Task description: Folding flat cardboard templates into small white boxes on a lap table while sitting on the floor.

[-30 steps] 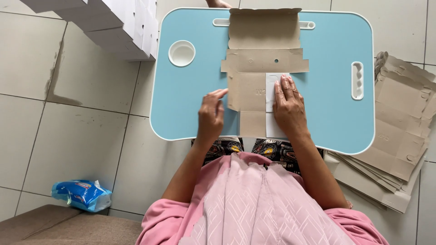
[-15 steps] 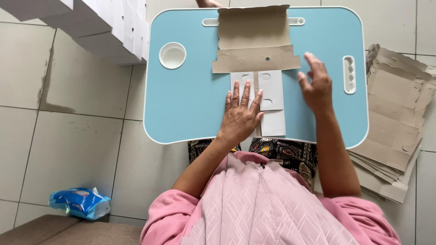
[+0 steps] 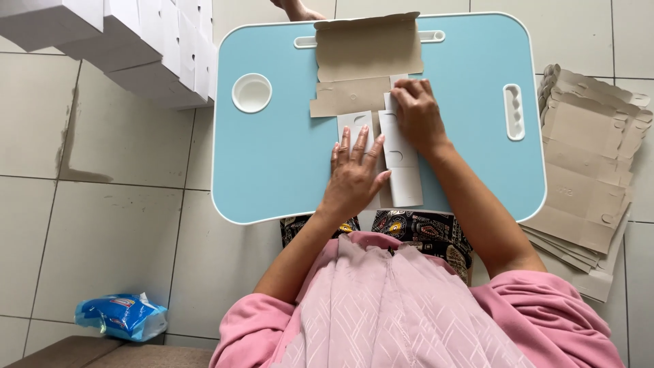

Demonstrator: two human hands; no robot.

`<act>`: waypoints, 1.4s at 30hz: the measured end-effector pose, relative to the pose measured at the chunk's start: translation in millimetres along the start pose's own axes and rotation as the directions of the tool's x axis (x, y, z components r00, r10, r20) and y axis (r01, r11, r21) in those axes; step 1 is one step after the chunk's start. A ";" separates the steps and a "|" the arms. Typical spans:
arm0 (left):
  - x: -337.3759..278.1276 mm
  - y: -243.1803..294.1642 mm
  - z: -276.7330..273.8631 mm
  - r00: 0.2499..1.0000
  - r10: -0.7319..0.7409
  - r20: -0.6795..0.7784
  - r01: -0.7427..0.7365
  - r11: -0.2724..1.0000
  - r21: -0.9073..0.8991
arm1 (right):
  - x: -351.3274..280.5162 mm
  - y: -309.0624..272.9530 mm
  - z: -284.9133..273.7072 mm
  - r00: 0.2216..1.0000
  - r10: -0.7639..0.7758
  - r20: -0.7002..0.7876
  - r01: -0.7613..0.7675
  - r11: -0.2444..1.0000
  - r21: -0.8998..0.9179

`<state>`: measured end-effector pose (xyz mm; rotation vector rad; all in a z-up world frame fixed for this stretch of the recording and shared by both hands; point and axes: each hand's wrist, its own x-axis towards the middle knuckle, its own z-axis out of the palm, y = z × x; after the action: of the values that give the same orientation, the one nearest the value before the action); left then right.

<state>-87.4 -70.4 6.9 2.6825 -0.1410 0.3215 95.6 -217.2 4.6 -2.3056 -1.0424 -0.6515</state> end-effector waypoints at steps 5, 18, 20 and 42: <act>14.1 -54.3 -29.5 0.909 -0.120 -0.400 -0.109 0.857 -0.504 | 1.5 -16.1 -13.5 0.996 -0.089 0.014 0.090 0.988 -0.128; 76.8 -87.4 -43.5 0.896 -0.349 -0.275 0.058 0.705 -0.706 | 6.0 -24.7 -20.2 0.995 -0.098 0.007 0.098 0.979 -0.180; 90.0 -91.1 -21.8 0.919 -0.303 -0.254 0.026 0.687 -0.726 | 4.4 -23.7 -16.5 0.997 -0.077 0.016 0.079 0.976 -0.205; 110.8 -35.6 17.7 0.988 0.022 0.155 -0.054 0.977 0.205 | 55.9 55.5 11.0 0.862 0.498 -0.094 -0.378 0.755 0.536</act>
<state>28.7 -51.2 4.2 2.9152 -0.2155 0.1489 174.1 -212.1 16.1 -1.8506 -0.4457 -0.3792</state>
